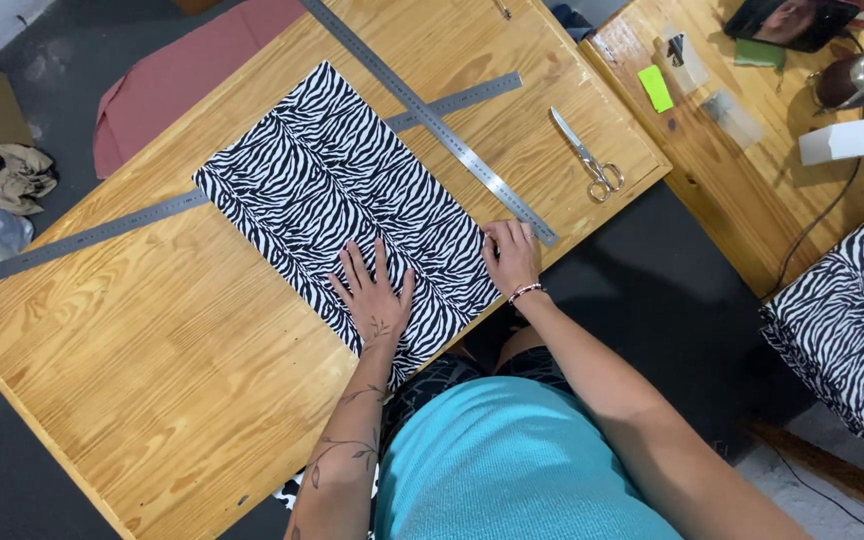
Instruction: The person cuts a piece of zebra-print fabric using scissors on a wooden table. They then use a metal ruler to measure and mark the fabric before folding it and placing it on a stack of other fabrics.
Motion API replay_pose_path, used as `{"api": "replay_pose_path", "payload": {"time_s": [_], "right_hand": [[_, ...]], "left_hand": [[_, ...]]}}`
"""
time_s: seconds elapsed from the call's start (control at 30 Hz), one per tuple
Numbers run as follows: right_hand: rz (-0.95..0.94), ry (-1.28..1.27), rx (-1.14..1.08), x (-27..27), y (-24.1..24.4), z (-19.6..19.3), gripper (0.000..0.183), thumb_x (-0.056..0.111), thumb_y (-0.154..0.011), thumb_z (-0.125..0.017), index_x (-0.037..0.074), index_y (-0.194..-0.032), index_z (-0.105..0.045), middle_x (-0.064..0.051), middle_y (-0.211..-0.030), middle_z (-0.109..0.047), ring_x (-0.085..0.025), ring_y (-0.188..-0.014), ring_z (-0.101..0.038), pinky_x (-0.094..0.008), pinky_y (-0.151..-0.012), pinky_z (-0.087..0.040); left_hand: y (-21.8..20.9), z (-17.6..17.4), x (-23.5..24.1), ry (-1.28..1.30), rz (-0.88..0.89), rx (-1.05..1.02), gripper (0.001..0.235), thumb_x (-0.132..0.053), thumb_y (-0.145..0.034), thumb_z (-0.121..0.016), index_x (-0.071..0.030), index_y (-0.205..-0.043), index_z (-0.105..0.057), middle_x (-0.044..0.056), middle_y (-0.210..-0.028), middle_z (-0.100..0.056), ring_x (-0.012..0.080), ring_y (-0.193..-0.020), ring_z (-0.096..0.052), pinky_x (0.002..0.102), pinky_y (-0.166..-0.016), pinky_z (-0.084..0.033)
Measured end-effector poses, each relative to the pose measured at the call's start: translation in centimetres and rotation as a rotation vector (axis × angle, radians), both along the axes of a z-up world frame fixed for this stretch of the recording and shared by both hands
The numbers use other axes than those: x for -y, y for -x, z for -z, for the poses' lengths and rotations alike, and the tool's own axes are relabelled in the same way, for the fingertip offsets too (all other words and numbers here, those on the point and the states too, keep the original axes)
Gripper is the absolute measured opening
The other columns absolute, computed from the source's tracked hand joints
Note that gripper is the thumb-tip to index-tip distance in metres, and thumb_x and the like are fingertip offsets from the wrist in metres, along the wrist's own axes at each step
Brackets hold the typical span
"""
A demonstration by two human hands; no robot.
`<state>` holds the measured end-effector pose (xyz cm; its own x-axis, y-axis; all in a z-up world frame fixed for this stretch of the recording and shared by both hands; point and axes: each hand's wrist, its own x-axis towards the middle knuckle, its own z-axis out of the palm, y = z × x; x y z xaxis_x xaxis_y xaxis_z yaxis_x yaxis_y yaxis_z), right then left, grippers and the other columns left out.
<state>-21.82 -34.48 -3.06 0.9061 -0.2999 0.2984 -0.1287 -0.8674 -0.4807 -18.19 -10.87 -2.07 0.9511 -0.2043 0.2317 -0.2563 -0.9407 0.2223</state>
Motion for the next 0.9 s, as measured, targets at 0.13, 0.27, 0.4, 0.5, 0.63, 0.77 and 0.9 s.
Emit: {"api": "replay_pose_path", "payload": {"time_s": [0.13,0.27,0.4,0.5,0.63,0.77,0.9], "right_hand": [[0.0,-0.019,-0.002,0.06,-0.11,-0.04,0.019,0.014,-0.084,-0.064,0.019,-0.102,-0.063,-0.002,-0.085,-0.056,-0.025,-0.09,-0.058,-0.036,-0.082,-0.051],[0.003,-0.029,0.005,0.03,-0.12,0.02,0.02,0.014,-0.083,-0.064,0.021,-0.102,-0.063,-0.001,-0.083,-0.056,-0.024,-0.09,-0.058,-0.036,-0.083,-0.05],[0.005,-0.028,-0.013,-0.07,-0.22,-0.27,0.018,0.014,-0.083,-0.064,0.02,-0.101,-0.063,-0.002,-0.081,-0.055,-0.025,-0.09,-0.058,-0.037,-0.084,-0.05],[0.01,-0.06,-0.037,-0.12,-0.22,-0.44,0.017,0.013,-0.084,-0.064,0.018,-0.1,-0.063,-0.002,-0.08,-0.055,-0.025,-0.089,-0.058,-0.038,-0.083,-0.05],[0.014,-0.047,-0.051,-0.02,-0.2,-0.23,0.019,0.013,-0.083,-0.064,0.02,-0.1,-0.062,0.0,-0.079,-0.053,-0.024,-0.089,-0.057,-0.037,-0.083,-0.05],[0.012,-0.082,-0.047,-0.06,-0.22,-0.57,0.018,0.012,-0.083,-0.064,0.019,-0.1,-0.061,0.0,-0.079,-0.052,-0.025,-0.09,-0.058,-0.039,-0.082,-0.05],[-0.001,-0.059,-0.05,0.01,-0.2,-0.43,0.018,0.013,-0.084,-0.064,0.02,-0.101,-0.061,0.0,-0.08,-0.052,-0.025,-0.091,-0.058,-0.039,-0.084,-0.05]], "left_hand": [[-0.1,0.03,0.01,-0.007,0.0,-0.009,0.07,-0.059,-0.098,-0.05,-0.023,-0.157,-0.038,0.02,-0.164,-0.027,0.0369,-0.153,-0.019,0.065,-0.12,-0.007],[-0.02,-0.15,0.02,-0.007,-0.002,-0.01,0.069,-0.059,-0.099,-0.049,-0.023,-0.157,-0.038,0.02,-0.164,-0.027,0.0368,-0.153,-0.019,0.065,-0.12,-0.007],[-0.11,-0.38,0.07,0.0,-0.002,-0.004,0.069,-0.058,-0.099,-0.05,-0.024,-0.157,-0.038,0.02,-0.164,-0.027,0.0365,-0.153,-0.02,0.065,-0.12,-0.008],[-0.1,-0.3,0.09,-0.004,-0.008,0.01,0.069,-0.059,-0.099,-0.049,-0.024,-0.157,-0.038,0.02,-0.163,-0.028,0.0363,-0.153,-0.02,0.064,-0.12,-0.009],[-0.1,-0.31,0.13,0.015,-0.009,-0.001,0.069,-0.058,-0.099,-0.049,-0.025,-0.158,-0.037,0.019,-0.164,-0.026,0.0353,-0.154,-0.019,0.064,-0.12,-0.007],[-0.04,0.02,0.01,0.006,-0.011,0.01,0.069,-0.059,-0.099,-0.048,-0.026,-0.158,-0.036,0.018,-0.165,-0.025,0.035,-0.154,-0.019,0.064,-0.121,-0.007],[-0.04,-0.19,0.07,0.013,-0.017,0.017,0.069,-0.059,-0.1,-0.047,-0.025,-0.159,-0.036,0.019,-0.165,-0.025,0.0354,-0.154,-0.018,0.064,-0.121,-0.005]]}}
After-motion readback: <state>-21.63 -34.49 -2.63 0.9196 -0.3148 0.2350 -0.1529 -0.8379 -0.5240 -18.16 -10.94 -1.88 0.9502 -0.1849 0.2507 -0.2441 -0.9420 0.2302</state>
